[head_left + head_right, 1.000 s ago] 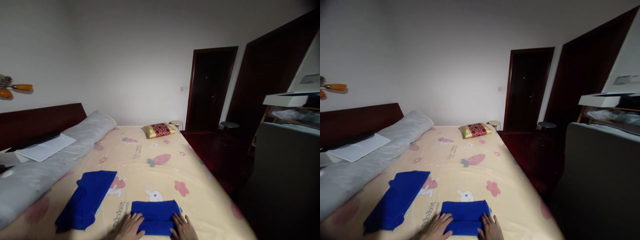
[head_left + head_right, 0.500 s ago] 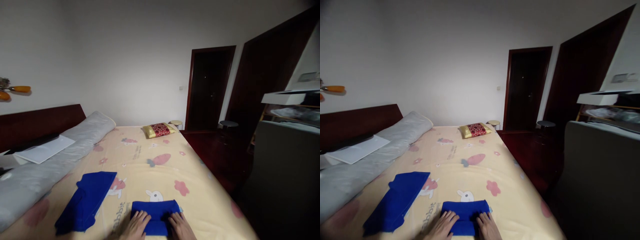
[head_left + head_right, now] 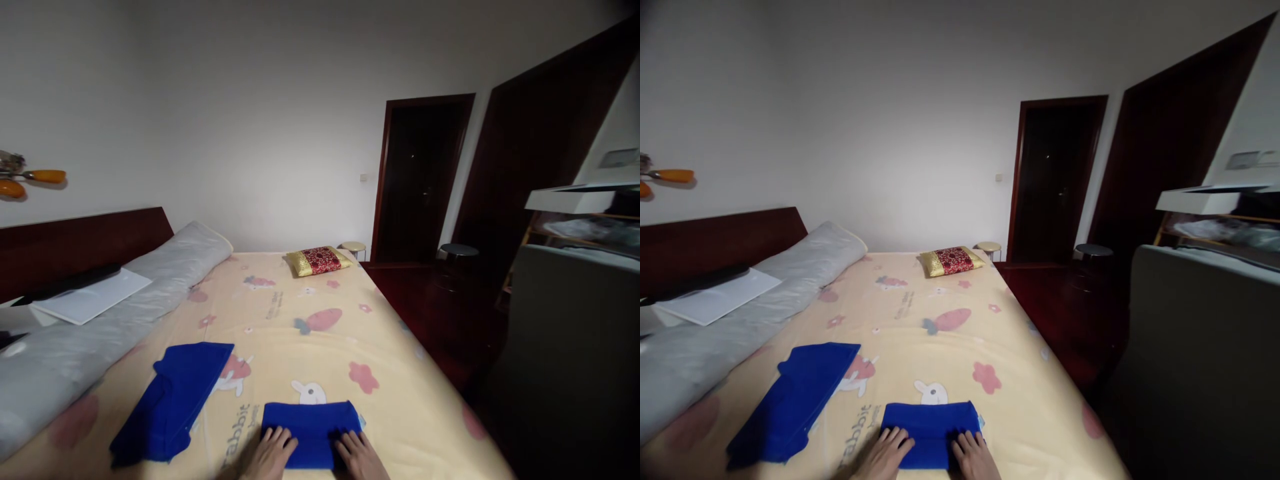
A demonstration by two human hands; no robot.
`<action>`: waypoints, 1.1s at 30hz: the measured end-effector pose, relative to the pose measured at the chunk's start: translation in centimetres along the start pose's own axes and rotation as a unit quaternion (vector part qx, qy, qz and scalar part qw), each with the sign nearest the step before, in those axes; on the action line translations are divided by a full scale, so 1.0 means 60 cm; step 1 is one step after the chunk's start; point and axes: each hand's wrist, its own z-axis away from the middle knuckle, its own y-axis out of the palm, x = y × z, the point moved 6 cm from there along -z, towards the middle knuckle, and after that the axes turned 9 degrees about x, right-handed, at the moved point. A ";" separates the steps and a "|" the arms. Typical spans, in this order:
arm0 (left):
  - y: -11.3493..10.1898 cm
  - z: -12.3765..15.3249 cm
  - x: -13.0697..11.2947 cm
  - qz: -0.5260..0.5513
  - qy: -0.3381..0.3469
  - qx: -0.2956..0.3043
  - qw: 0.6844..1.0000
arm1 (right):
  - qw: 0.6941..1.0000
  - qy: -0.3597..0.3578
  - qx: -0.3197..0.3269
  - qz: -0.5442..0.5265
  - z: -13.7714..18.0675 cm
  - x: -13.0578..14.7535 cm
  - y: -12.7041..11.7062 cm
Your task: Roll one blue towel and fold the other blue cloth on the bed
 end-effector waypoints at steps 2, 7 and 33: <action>0.005 -0.001 0.014 0.006 -0.010 -0.009 1.000 | 1.000 0.013 0.003 -0.003 0.003 0.002 0.016; 0.030 -0.011 0.036 0.035 -0.006 -0.020 0.999 | 0.994 0.059 0.072 -0.060 0.003 -0.001 0.047; -0.019 0.027 0.001 0.080 -0.008 0.075 0.994 | 0.972 0.019 0.169 -0.162 0.014 -0.018 0.030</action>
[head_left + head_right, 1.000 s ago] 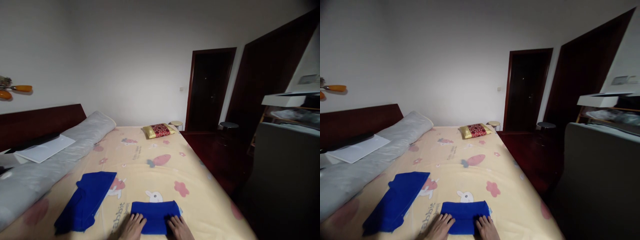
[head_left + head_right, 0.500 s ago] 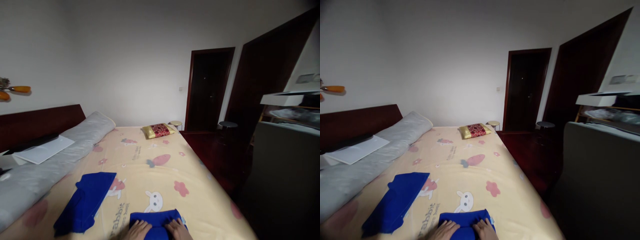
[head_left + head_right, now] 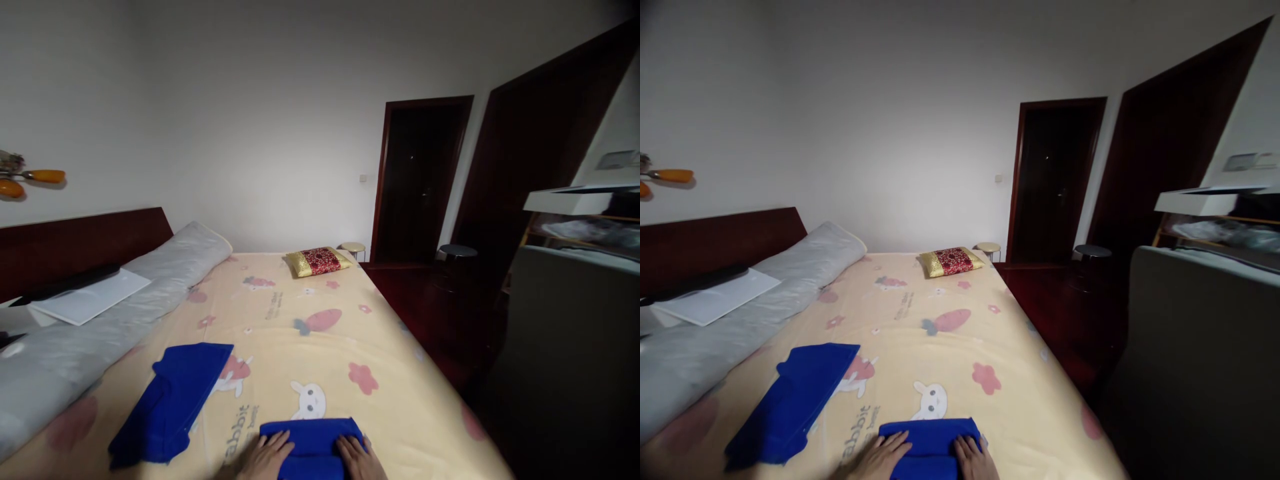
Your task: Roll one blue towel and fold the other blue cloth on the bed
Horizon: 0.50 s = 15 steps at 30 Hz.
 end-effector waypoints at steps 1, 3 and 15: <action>-0.003 0.003 0.003 0.002 -0.010 -0.004 1.000 | 1.000 0.007 -0.002 0.014 0.001 -0.002 0.001; -0.006 0.009 0.006 0.006 -0.019 -0.008 1.000 | 0.999 0.023 0.009 0.024 0.001 -0.005 0.005; -0.026 0.006 0.011 -0.024 -0.016 -0.165 0.986 | 0.983 0.113 -0.123 0.072 -0.010 0.008 -0.022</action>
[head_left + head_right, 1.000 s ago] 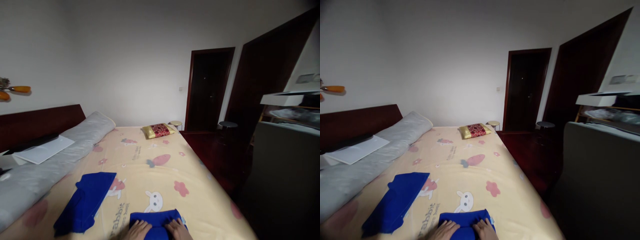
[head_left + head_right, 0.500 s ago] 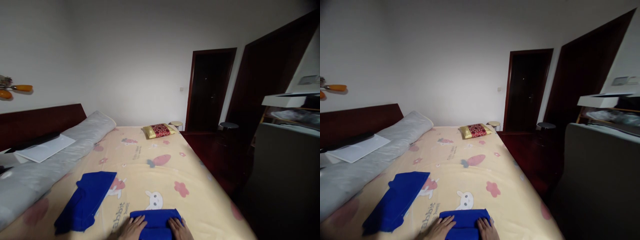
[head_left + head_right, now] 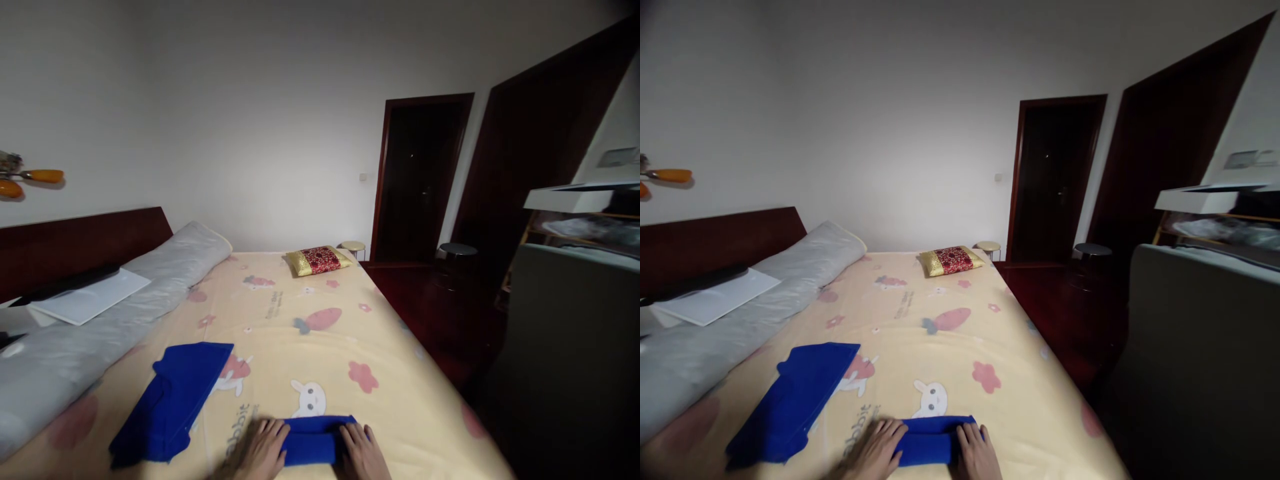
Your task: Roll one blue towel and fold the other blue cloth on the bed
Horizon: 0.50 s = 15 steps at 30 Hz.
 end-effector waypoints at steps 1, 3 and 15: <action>0.000 -0.002 0.000 -0.011 -0.007 -0.002 1.000 | 1.000 -0.001 -0.014 0.000 -0.001 0.002 -0.006; 0.004 -0.007 -0.001 -0.034 -0.015 0.006 0.999 | 0.999 -0.009 -0.038 -0.004 -0.002 0.005 -0.014; 0.035 -0.008 0.001 -0.021 0.015 0.058 0.998 | 0.999 -0.022 -0.032 0.016 0.004 0.007 0.024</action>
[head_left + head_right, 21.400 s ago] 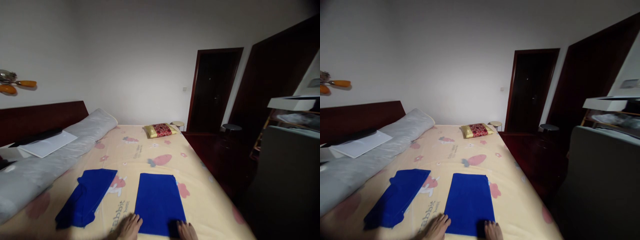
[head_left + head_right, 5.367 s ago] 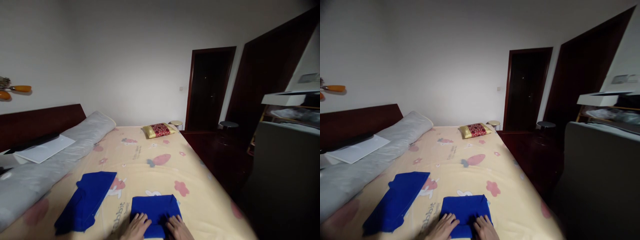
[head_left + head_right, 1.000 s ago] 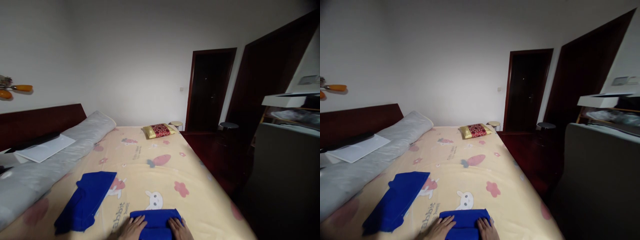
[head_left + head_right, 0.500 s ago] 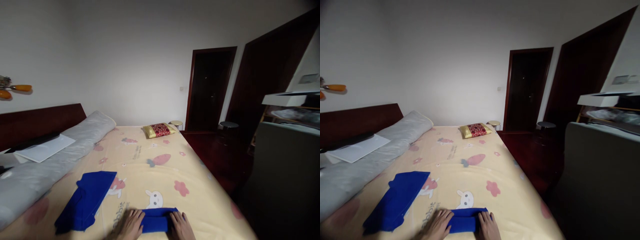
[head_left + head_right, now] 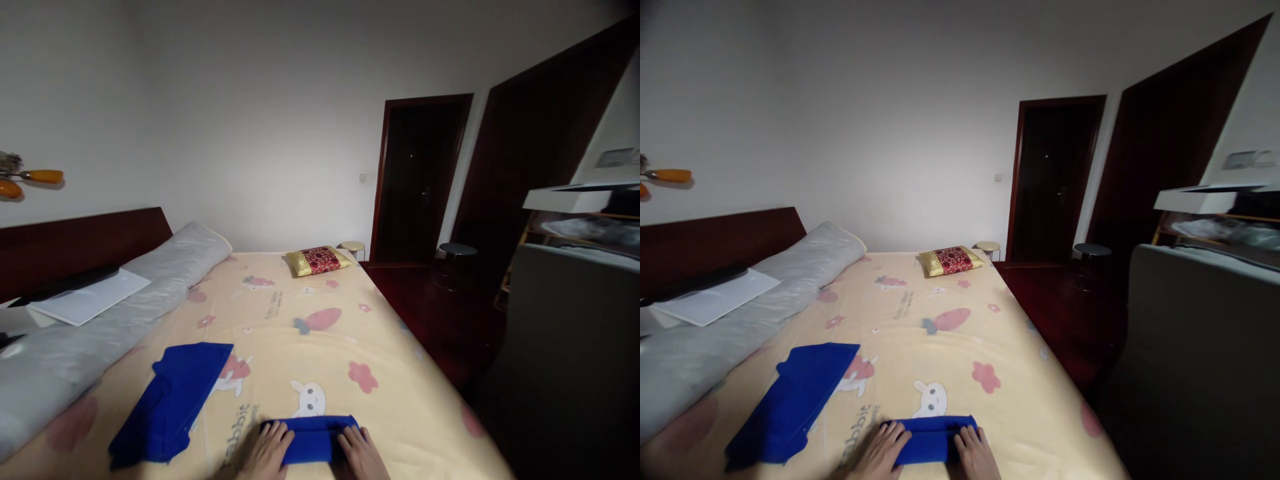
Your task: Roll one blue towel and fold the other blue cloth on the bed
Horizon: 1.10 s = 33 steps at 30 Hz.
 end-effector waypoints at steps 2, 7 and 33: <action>-0.009 0.005 -0.006 -0.011 -0.009 0.018 1.000 | 1.000 -0.010 -0.028 0.012 0.001 -0.002 0.003; -0.030 0.014 -0.021 -0.030 -0.029 0.021 0.999 | 0.996 -0.014 -0.076 0.037 0.005 -0.006 0.004; -0.004 -0.008 0.013 -0.037 -0.044 -0.003 0.998 | 0.997 -0.003 -0.070 0.027 0.003 -0.008 0.004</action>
